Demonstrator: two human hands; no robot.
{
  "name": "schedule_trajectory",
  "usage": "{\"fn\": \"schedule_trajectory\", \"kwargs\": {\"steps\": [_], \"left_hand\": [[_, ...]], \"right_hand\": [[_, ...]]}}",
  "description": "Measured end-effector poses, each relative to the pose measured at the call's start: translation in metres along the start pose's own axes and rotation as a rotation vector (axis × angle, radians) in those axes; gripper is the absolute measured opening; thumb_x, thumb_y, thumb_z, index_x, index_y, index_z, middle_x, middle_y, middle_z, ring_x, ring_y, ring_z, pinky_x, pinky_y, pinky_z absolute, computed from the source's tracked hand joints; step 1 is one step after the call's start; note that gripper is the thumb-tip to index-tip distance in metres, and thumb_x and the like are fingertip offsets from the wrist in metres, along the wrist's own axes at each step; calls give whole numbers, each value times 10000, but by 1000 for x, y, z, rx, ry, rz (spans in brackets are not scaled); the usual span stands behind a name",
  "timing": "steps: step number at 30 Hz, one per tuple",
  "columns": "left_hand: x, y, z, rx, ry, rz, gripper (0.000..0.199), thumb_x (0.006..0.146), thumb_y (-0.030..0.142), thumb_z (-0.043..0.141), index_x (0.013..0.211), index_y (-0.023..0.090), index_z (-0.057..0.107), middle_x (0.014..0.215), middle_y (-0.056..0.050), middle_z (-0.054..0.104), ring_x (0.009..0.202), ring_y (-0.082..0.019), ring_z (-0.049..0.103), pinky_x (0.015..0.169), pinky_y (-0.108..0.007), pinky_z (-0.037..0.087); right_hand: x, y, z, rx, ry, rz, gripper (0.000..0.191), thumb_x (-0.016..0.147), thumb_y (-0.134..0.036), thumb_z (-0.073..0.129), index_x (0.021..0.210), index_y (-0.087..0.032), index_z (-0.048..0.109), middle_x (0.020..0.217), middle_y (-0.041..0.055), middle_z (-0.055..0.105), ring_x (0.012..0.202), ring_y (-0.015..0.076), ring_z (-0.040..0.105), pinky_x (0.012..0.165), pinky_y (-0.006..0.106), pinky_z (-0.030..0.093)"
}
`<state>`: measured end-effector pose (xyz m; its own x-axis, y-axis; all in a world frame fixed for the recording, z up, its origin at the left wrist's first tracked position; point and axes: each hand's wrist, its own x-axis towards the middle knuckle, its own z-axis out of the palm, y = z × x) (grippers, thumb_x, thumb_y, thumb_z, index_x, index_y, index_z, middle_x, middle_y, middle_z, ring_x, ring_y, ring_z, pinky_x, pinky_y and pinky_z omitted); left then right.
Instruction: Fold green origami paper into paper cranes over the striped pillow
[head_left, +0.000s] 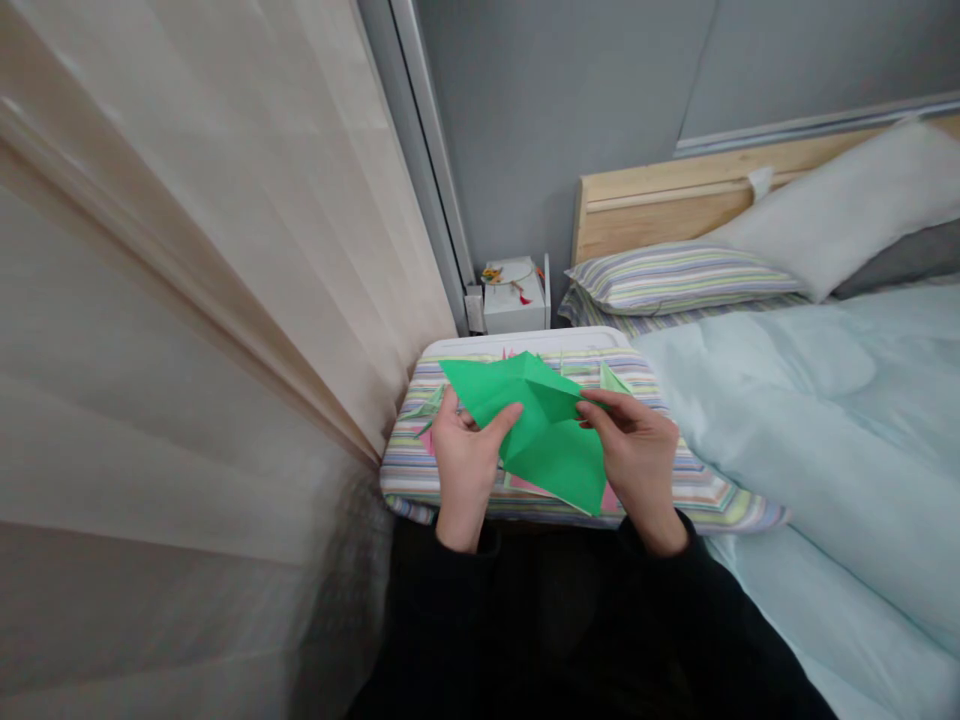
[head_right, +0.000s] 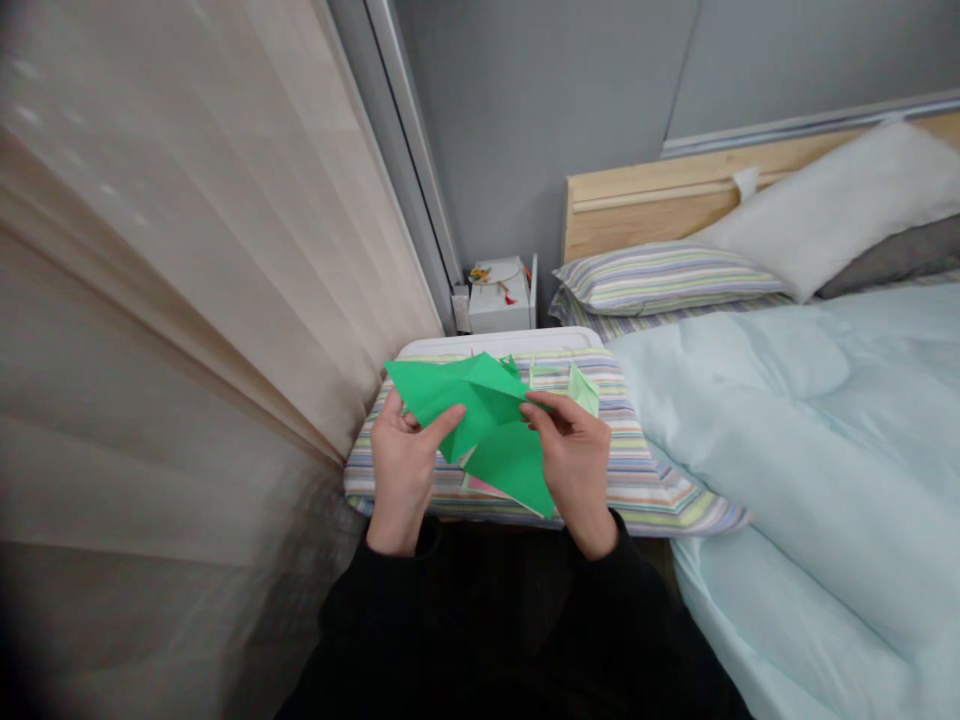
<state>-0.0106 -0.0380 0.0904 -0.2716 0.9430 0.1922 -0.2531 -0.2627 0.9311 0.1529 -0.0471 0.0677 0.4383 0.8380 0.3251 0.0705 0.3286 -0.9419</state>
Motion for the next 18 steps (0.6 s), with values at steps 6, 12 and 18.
{"fn": "schedule_trajectory", "kwargs": {"steps": [6,12,18], "left_hand": [[2,-3,-5,149,-12,141,393,707,239,882,1049,165,702,924,-50,797,814,-183,749,750,-268,602],[2,-4,-5,-264,-23,16,298,834,450,756,975,188,744,953,-52,788,835,-163,730,732,-247,564],[-14,-28,3,-196,-117,-158,353,690,250,879,986,196,695,894,-12,759,789,-154,716,726,-267,562]], "right_hand": [[1,1,-2,78,-19,80,88,745,-284,821,762,-207,780,647,-2,743,591,160,698,586,293,598],[1,9,0,189,-97,239,220,718,-378,849,739,-181,754,702,12,725,626,146,674,573,293,632],[0,-1,7,428,-99,426,295,619,-387,916,654,-172,718,673,-2,682,647,139,668,583,291,644]]}}
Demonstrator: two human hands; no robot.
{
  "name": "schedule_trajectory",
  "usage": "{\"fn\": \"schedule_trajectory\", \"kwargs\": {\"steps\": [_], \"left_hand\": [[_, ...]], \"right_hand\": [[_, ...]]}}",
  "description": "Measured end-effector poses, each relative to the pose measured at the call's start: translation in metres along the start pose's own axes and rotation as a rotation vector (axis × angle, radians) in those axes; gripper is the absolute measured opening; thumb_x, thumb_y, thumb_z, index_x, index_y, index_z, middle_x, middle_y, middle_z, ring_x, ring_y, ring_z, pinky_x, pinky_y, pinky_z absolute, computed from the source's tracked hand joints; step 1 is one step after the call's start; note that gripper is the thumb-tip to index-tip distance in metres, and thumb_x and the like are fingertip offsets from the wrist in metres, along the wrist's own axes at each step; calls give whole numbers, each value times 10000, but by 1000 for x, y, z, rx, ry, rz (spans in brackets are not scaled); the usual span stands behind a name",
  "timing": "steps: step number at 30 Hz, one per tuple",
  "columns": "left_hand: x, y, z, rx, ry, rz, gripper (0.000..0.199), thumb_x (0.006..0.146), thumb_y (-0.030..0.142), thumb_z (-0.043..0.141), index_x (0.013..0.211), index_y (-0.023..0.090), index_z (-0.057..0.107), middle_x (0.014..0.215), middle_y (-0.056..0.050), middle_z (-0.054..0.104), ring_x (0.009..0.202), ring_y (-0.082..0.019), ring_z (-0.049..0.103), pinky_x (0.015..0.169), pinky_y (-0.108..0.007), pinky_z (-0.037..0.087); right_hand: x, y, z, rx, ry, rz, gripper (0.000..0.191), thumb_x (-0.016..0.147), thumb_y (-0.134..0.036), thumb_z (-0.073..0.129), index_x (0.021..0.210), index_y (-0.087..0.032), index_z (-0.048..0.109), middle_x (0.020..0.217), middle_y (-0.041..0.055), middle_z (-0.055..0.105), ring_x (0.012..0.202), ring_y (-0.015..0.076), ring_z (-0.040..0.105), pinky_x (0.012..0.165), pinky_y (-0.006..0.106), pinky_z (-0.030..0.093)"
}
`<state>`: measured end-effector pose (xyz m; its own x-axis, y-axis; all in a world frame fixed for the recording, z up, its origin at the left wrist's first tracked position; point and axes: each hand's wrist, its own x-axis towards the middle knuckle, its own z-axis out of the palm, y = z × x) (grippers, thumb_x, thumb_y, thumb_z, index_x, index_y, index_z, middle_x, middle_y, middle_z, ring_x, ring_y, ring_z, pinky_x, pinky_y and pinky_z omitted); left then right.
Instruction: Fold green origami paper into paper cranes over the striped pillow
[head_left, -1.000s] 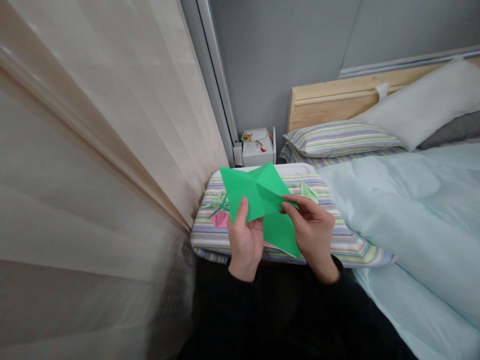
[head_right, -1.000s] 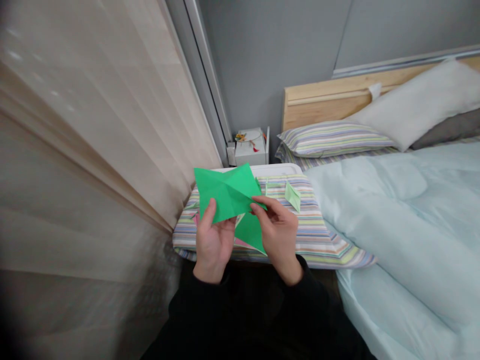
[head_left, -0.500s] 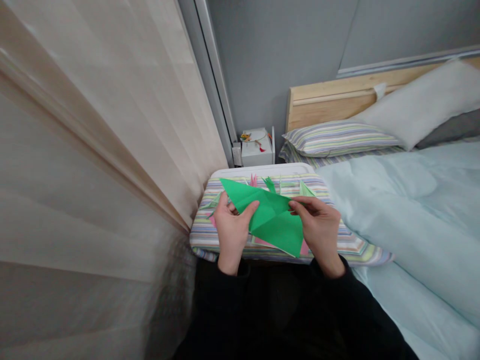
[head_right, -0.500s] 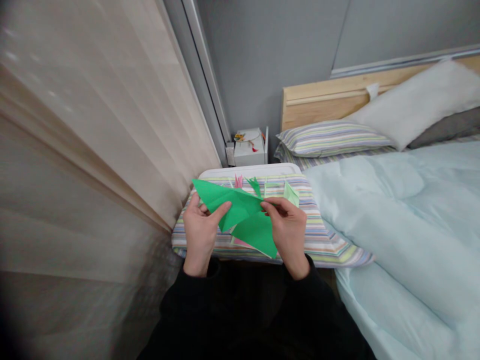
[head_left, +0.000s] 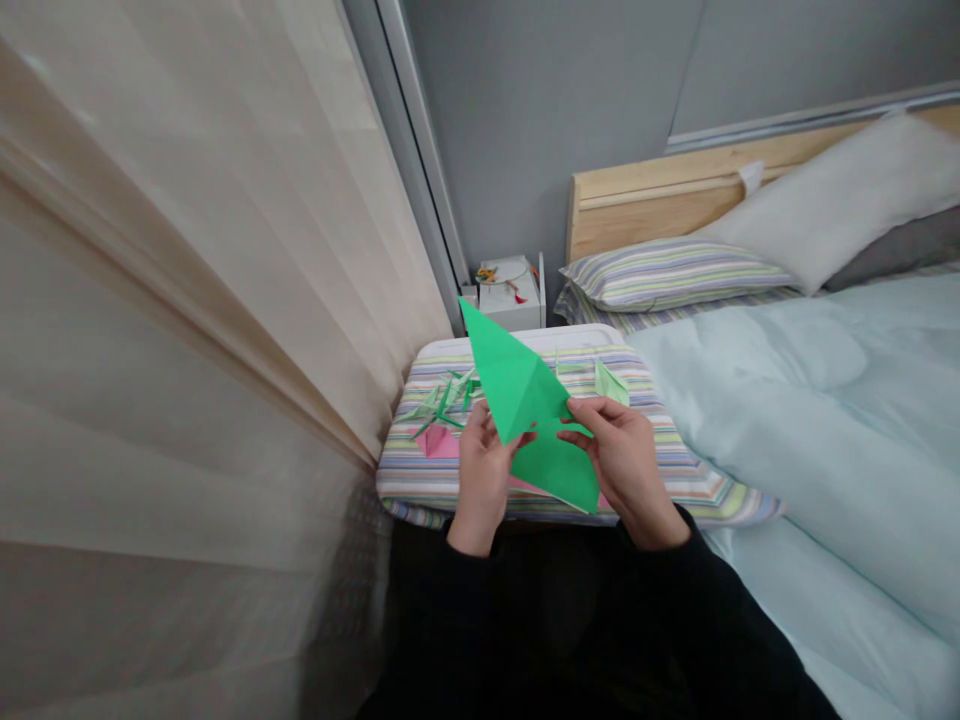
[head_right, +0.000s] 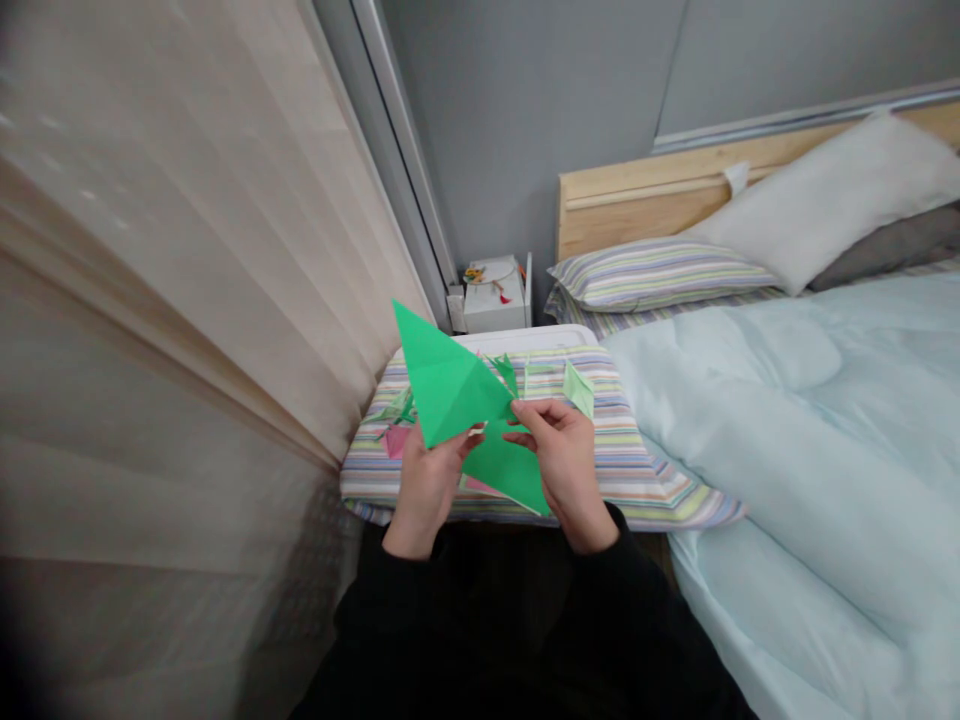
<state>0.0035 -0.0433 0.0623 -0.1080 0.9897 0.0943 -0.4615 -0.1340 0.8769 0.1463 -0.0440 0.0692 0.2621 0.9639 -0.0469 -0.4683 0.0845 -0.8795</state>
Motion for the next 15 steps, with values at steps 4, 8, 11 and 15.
{"fn": "schedule_trajectory", "kwargs": {"steps": [4,8,11,15], "left_hand": [[-10,-9,14,76,-144,-14,350,770,325,850,1023,169,666,977,-71,763,956,-202,723,870,-315,554],[-11,-6,27,66,-83,33,292,832,307,791,1054,213,627,864,-15,738,860,-163,715,778,-258,544],[-8,-2,30,145,-18,84,210,824,266,774,991,197,668,838,-9,713,799,-148,693,742,-249,546],[-2,4,25,235,-2,118,100,806,213,744,888,171,706,804,-14,703,743,-144,667,698,-250,540]], "right_hand": [[-6,-3,9,81,-77,26,321,590,-382,934,636,-180,690,640,-23,654,621,130,659,619,302,651],[-13,2,14,48,-124,45,330,603,-399,924,633,-181,678,649,-15,675,619,133,656,611,301,643],[-13,8,14,-28,-172,49,348,659,-469,880,672,-181,685,665,7,700,624,163,685,585,308,629],[-12,11,9,-217,-266,-26,373,775,-536,765,695,-181,680,701,42,728,664,199,707,588,324,606]]}}
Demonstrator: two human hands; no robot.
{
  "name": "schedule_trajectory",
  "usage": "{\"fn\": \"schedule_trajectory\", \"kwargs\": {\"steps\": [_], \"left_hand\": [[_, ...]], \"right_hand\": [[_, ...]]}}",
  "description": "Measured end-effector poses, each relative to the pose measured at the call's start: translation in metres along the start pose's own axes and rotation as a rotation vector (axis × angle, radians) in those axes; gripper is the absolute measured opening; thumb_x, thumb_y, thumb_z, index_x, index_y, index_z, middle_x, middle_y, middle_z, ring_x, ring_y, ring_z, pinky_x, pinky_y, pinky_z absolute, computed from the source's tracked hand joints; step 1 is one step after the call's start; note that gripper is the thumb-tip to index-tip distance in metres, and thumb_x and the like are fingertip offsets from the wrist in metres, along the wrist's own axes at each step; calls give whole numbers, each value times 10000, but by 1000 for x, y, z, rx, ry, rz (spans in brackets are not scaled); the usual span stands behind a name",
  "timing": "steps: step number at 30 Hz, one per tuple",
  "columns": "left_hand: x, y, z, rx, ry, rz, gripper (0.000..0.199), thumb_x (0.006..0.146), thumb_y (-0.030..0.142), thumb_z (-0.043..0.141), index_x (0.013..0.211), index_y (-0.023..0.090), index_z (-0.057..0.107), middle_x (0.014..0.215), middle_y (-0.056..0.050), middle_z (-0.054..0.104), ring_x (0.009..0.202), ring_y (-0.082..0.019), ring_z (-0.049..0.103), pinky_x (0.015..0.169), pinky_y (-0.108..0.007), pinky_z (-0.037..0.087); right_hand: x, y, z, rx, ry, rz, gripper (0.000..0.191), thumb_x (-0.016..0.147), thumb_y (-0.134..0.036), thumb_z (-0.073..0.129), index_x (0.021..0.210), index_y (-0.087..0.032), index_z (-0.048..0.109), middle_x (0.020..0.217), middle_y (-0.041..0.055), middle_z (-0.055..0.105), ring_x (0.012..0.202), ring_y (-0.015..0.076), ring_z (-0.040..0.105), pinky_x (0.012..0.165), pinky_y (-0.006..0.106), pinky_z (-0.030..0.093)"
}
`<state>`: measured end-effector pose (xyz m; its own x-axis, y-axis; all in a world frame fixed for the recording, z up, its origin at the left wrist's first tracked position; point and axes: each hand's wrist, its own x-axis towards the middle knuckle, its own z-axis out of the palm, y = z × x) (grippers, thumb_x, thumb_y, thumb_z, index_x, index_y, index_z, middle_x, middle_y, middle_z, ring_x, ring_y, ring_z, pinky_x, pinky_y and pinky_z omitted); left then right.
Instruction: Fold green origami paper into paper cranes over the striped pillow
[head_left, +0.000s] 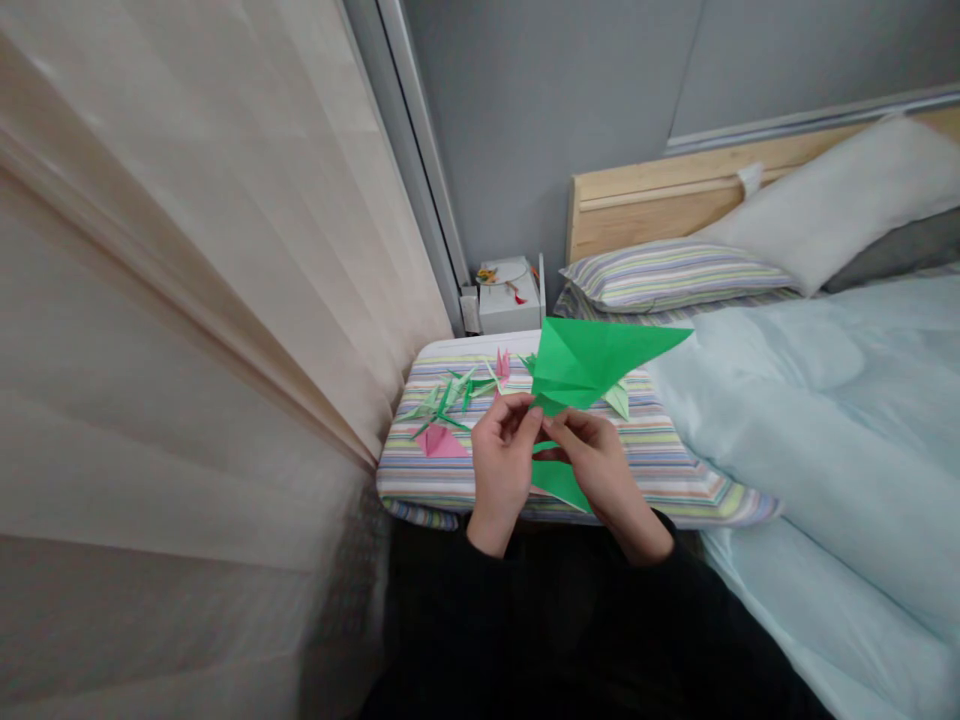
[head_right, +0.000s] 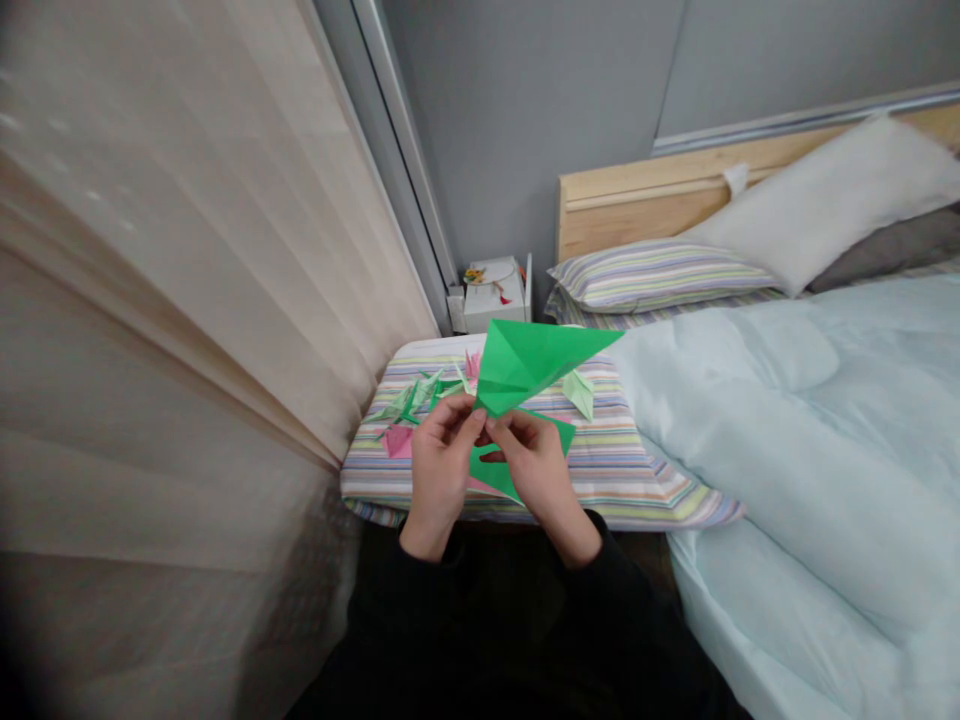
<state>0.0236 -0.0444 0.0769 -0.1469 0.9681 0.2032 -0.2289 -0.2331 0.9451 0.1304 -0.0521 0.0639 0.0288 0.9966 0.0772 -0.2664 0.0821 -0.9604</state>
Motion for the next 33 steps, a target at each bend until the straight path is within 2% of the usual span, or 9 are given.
{"fn": "schedule_trajectory", "kwargs": {"steps": [5,8,10,12,14,18,23,27,33], "left_hand": [[15,5,-19,244,36,105,195,760,129,745,946,186,755,927,-52,756,887,-196,690,757,-272,530],[19,8,-28,334,-22,152,248,751,99,757,977,202,769,964,-54,767,909,-199,696,793,-278,519],[18,9,-30,310,-58,169,212,755,122,785,952,200,778,935,-54,767,876,-195,697,812,-286,517],[15,12,-30,266,-76,183,166,755,161,814,915,197,787,917,-56,764,864,-195,696,828,-293,520],[12,16,-28,244,-90,198,130,768,189,820,895,201,795,903,-53,759,857,-197,693,830,-299,525],[9,26,-27,321,-88,328,52,782,212,817,833,220,810,893,-55,726,867,-203,668,793,-302,524],[7,34,-25,391,-62,432,56,821,202,777,769,222,788,1005,-75,753,986,-233,675,965,-368,483],[5,36,-22,347,-42,372,62,812,220,784,751,216,784,852,-58,753,815,-211,642,755,-313,471],[4,41,-24,353,-152,351,79,860,200,732,851,229,805,770,-27,711,723,-183,616,705,-288,457]], "right_hand": [[-19,-9,-5,-698,53,-406,319,956,-357,613,678,-205,651,632,32,693,572,172,612,584,322,486],[-29,-23,-5,-907,187,-858,61,927,-224,664,873,-228,692,860,64,772,869,243,696,842,405,507],[-28,-32,-6,-1054,248,-958,225,907,-199,691,1124,-258,694,1221,103,756,1183,320,643,1067,519,384],[-22,-36,-7,-1133,214,-925,326,908,-211,695,1229,-259,661,1331,114,710,1267,344,602,1130,564,296],[-13,-36,-10,-1131,132,-861,206,923,-209,678,1126,-245,690,1127,89,778,1106,311,681,1097,548,336],[-4,-33,-16,-957,114,-735,60,925,-226,681,868,-228,700,818,34,775,805,246,717,860,421,487],[-6,-38,-17,-866,35,-534,139,894,-271,702,781,-227,633,720,1,719,671,199,677,675,323,462],[-7,-43,-18,-925,-32,-499,173,899,-265,667,765,-228,565,676,-19,643,623,172,618,628,300,417],[-12,-58,-19,-838,-256,-614,136,897,-217,671,826,-230,555,1066,64,691,1012,232,654,889,373,495]]}}
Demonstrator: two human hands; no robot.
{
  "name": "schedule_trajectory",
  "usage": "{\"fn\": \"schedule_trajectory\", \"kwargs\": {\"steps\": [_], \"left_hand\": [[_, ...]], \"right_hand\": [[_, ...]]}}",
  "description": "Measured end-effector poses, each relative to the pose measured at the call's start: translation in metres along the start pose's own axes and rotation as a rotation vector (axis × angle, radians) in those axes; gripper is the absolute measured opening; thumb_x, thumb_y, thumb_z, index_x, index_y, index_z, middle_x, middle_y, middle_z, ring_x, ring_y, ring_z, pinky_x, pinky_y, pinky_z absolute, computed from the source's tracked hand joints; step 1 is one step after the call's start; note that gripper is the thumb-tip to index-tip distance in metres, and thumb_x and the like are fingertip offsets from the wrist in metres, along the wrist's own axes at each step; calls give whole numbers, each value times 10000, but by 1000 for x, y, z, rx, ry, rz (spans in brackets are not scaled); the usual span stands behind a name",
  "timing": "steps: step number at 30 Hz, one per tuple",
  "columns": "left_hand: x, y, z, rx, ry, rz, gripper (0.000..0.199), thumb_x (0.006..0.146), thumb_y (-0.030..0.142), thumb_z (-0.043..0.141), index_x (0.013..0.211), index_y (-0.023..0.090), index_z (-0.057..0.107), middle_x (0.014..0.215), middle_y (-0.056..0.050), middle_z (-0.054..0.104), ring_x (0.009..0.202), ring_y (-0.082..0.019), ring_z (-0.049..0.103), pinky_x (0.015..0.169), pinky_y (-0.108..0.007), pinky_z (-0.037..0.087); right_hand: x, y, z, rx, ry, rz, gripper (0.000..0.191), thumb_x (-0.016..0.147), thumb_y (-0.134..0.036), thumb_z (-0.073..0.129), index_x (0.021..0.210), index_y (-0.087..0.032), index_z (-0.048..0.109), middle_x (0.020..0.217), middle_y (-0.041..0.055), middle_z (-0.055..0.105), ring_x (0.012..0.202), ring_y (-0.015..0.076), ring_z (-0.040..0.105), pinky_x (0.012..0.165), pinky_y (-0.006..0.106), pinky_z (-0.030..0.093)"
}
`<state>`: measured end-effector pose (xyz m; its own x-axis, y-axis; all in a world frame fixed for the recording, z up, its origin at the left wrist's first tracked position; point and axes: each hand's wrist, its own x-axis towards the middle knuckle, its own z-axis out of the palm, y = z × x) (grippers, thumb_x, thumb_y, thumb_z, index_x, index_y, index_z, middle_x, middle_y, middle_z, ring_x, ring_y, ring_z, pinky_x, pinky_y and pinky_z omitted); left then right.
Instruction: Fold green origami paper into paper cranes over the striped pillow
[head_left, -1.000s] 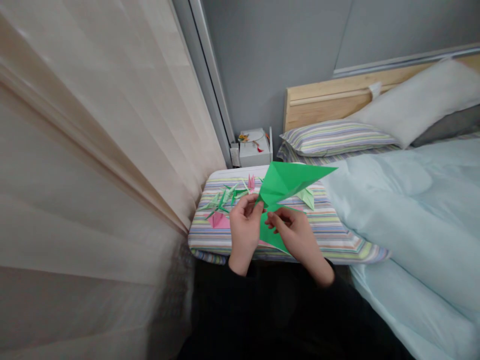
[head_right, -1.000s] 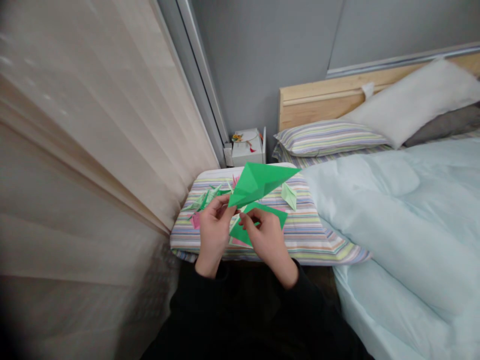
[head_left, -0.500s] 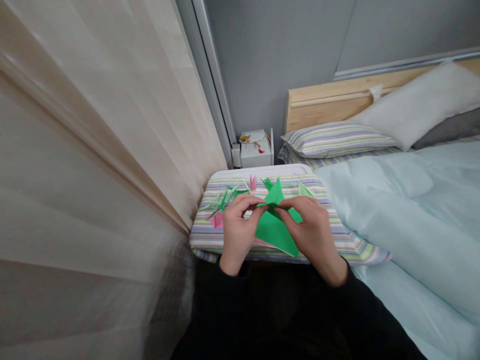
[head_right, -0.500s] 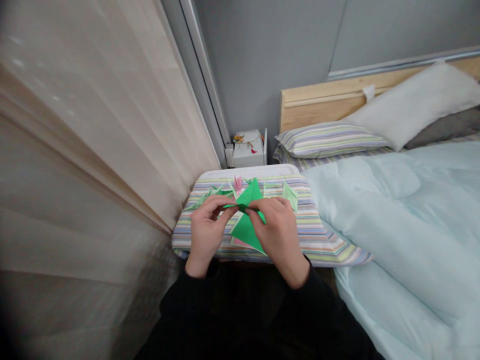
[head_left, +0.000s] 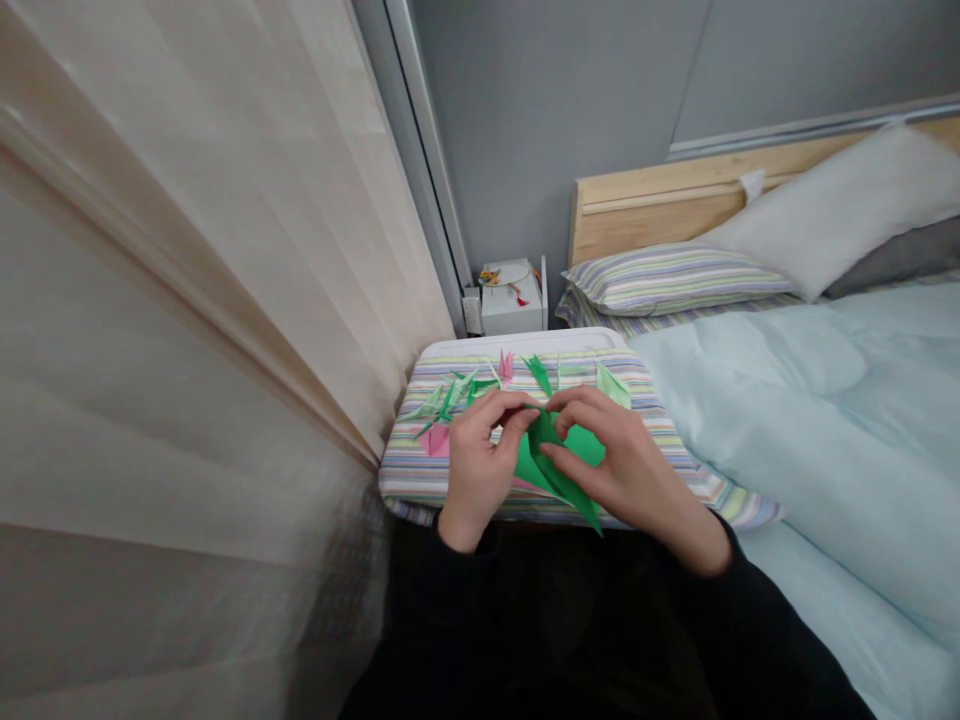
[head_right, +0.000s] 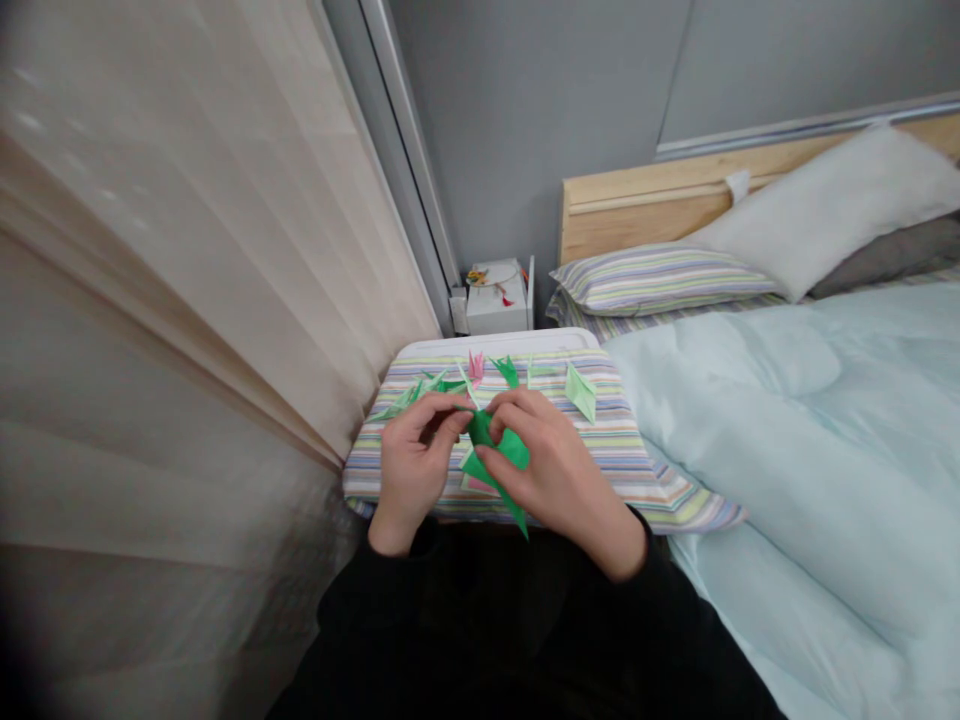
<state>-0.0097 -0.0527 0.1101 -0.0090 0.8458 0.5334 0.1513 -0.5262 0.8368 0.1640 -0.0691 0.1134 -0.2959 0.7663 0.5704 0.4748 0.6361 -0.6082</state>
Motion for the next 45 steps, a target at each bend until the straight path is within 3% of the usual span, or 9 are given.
{"fn": "schedule_trajectory", "kwargs": {"steps": [2,6,12,19,26,33,40,43,45], "left_hand": [[0,0,-1,13,-49,13,100,885,206,708,865,237,801,770,-24,705,716,-183,623,709,-291,465],[-1,0,-1,40,-114,46,126,906,197,682,899,253,795,822,-23,736,751,-186,653,722,-292,485],[-1,9,2,23,-93,31,98,866,173,719,852,237,792,799,-26,752,727,-187,662,705,-292,504],[-5,17,3,95,-80,109,85,904,199,692,843,208,749,801,-34,730,758,-181,665,704,-284,501],[-3,10,0,174,-237,254,37,919,198,668,907,175,695,887,-50,712,871,-194,638,854,-342,483],[-5,9,-3,-64,-411,92,85,944,260,613,905,184,603,978,-58,637,1015,-219,598,973,-371,443],[-4,9,-2,-120,-434,-106,146,916,269,630,840,184,539,807,1,526,769,-142,498,729,-265,400],[-3,6,-4,-295,-447,-302,222,879,358,689,891,188,547,763,17,541,672,-116,487,633,-234,368],[-2,5,-6,-407,-489,-451,308,834,415,741,929,190,553,717,31,548,596,-96,472,575,-216,339]], "right_hand": [[1,-4,-5,77,-21,-21,133,927,-261,673,836,-230,581,1158,72,681,1093,235,642,953,390,485],[2,-8,-8,114,15,-16,161,947,-315,677,831,-228,606,1101,66,709,1055,236,653,931,394,483],[1,-5,-3,73,-21,-13,160,914,-281,711,830,-226,586,1051,65,734,986,241,672,872,400,504],[0,2,3,-149,155,-154,88,911,-151,644,853,-213,623,1097,98,740,1069,270,671,953,476,477],[-2,1,-1,174,222,-83,170,898,-151,671,742,-205,632,990,59,730,917,196,698,839,353,521],[-4,7,-3,359,213,26,194,899,-171,680,721,-206,611,962,40,661,933,196,637,870,369,479],[-5,14,-2,401,192,83,235,916,-201,679,712,-210,564,918,17,642,937,185,614,875,348,461],[-9,22,-8,566,125,108,32,980,-230,615,957,-249,627,961,10,646,915,167,635,847,325,499],[-13,26,-16,641,26,97,281,990,-216,607,1251,-310,558,1074,16,639,918,159,654,831,320,529]]}}
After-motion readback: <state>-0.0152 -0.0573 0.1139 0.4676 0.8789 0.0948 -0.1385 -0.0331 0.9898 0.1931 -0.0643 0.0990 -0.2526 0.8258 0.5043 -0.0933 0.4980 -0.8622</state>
